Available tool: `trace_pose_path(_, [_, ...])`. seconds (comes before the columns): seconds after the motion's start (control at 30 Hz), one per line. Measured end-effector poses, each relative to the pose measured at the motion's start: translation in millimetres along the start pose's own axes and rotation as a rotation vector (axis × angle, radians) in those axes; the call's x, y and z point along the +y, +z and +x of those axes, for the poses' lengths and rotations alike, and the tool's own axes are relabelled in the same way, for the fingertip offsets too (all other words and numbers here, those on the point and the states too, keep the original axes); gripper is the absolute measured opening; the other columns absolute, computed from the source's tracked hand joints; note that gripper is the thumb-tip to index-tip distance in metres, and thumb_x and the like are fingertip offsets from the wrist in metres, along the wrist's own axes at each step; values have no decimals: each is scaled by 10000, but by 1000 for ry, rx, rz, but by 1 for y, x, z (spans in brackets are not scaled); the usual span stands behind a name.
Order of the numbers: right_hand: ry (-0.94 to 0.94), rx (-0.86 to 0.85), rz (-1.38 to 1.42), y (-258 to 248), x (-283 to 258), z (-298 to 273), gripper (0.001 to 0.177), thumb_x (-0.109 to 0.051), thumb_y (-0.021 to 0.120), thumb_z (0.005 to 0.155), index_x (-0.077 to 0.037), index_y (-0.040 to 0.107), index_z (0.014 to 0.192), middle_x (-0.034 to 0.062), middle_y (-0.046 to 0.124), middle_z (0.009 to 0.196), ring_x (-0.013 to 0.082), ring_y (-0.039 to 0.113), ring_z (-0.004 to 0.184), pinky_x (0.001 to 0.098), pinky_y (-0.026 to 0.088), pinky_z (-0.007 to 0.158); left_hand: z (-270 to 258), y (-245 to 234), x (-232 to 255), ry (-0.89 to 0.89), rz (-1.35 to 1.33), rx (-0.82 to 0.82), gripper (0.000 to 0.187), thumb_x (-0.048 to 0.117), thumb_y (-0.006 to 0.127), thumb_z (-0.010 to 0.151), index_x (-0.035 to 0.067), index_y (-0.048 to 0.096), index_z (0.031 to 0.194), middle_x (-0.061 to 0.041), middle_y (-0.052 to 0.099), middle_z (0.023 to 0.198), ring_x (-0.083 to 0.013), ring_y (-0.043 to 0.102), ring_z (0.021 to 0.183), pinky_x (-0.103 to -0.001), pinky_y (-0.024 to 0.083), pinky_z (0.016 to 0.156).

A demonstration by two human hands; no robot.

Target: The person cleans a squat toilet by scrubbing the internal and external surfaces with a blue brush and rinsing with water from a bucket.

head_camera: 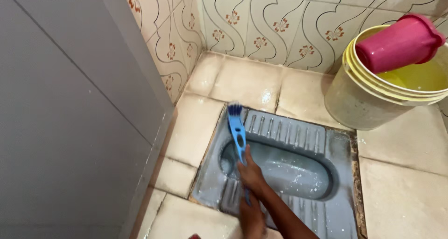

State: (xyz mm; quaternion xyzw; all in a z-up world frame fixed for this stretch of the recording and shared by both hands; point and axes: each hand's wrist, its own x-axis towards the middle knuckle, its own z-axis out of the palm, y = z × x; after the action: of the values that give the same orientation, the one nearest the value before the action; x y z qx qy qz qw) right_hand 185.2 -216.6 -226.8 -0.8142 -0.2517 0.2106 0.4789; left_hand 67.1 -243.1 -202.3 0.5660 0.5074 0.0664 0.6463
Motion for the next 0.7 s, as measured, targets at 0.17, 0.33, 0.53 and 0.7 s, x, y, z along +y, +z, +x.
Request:
trace_pose_path(0.17, [255, -73, -79, -57, -10, -6, 845, -303, 588, 960, -344, 94, 1645, 137, 669, 678, 219, 608, 546, 381, 513, 519, -13, 16, 27, 90, 286, -145, 441, 453, 488, 988, 65, 682, 1064, -215, 717, 816, -359, 710, 747, -457, 538, 688])
trace_pose_path(0.33, [344, -69, -26, -71, -67, 23, 789, -312, 554, 995, -340, 112, 1647, 168, 614, 605, 245, 561, 418, 425, 498, 437, 17, -74, 79, 81, 479, -122, 378, 403, 486, 970, 106, 718, 999, -192, 768, 856, -364, 792, 830, -453, 613, 790])
trace_pose_path(0.53, [66, -146, -161, -43, -25, -40, 751, -351, 575, 1006, -336, 146, 1622, 211, 740, 872, 257, 727, 672, 402, 568, 655, 71, -151, 101, 212, -47, 141, 213, 240, 606, 946, 67, 724, 983, -124, 755, 774, -172, 688, 606, -311, 543, 572])
trace_pose_path(0.7, [249, -126, -166, -29, -20, -27, 751, -308, 574, 1006, -359, 158, 1629, 191, 697, 771, 257, 659, 613, 409, 539, 607, 64, -170, 122, 100, -261, 133, 166, 125, 569, 974, 16, 693, 985, -80, 671, 722, -126, 590, 562, -273, 427, 483])
